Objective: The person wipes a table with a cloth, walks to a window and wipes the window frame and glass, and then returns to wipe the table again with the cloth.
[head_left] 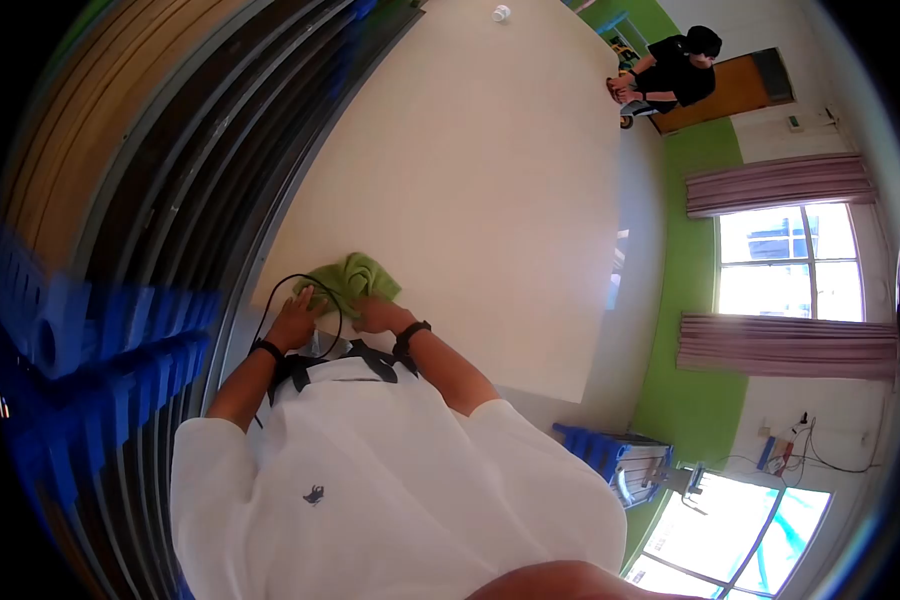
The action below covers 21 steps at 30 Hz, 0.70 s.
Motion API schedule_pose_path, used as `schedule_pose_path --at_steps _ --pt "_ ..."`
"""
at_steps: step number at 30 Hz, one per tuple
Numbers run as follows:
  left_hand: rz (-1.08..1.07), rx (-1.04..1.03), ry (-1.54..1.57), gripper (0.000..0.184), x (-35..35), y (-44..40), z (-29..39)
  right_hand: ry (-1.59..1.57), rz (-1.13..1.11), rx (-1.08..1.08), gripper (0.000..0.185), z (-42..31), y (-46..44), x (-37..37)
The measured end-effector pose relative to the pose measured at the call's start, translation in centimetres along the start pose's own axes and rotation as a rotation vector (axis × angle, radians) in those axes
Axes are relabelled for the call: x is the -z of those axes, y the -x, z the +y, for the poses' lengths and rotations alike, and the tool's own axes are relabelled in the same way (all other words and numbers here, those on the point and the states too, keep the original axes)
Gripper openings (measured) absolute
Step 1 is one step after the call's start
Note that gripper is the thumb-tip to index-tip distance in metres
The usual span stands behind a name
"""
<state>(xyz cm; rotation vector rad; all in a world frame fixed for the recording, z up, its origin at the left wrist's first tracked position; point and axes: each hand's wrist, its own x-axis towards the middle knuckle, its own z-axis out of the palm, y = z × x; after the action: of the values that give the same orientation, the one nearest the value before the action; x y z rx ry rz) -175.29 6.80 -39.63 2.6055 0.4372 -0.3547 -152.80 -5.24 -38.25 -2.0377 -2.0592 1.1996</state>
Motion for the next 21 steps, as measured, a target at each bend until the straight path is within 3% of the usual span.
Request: schedule_pose_path --at_steps 4,6,11,13,15,17,19,21 --pt "0.088 0.237 0.217 0.066 0.8 4.0 1.4 0.009 -0.128 0.192 0.048 -3.9 -4.6 0.5" --pt "0.078 0.356 0.289 0.068 1.4 5.1 2.3 0.069 -0.137 0.277 0.054 -5.5 -6.1 -0.2" --pt "0.180 0.479 0.093 0.065 -0.8 5.0 2.8 0.069 -0.059 0.431 0.057 -5.8 -5.7 -1.7" --pt "0.248 0.525 -0.027 0.064 -2.0 4.4 3.6 -0.342 0.100 0.404 0.041 -5.0 -4.3 -1.7" --pt "0.271 0.492 -0.175 0.059 -3.0 3.0 5.2 -0.361 0.168 0.328 0.041 -3.5 -2.3 -2.2" --pt "0.034 0.531 0.127 0.051 -1.8 0.4 8.2 -0.277 0.301 0.210 0.044 -0.5 -0.4 -3.5" --pt "-0.015 0.374 0.059 0.042 -2.7 -2.1 10.3 -0.337 0.289 0.055 0.040 1.7 3.3 -2.2" --pt "0.171 0.124 0.102 0.034 -1.7 -4.5 12.2 -0.277 0.462 -0.024 0.036 4.6 6.5 -2.6"
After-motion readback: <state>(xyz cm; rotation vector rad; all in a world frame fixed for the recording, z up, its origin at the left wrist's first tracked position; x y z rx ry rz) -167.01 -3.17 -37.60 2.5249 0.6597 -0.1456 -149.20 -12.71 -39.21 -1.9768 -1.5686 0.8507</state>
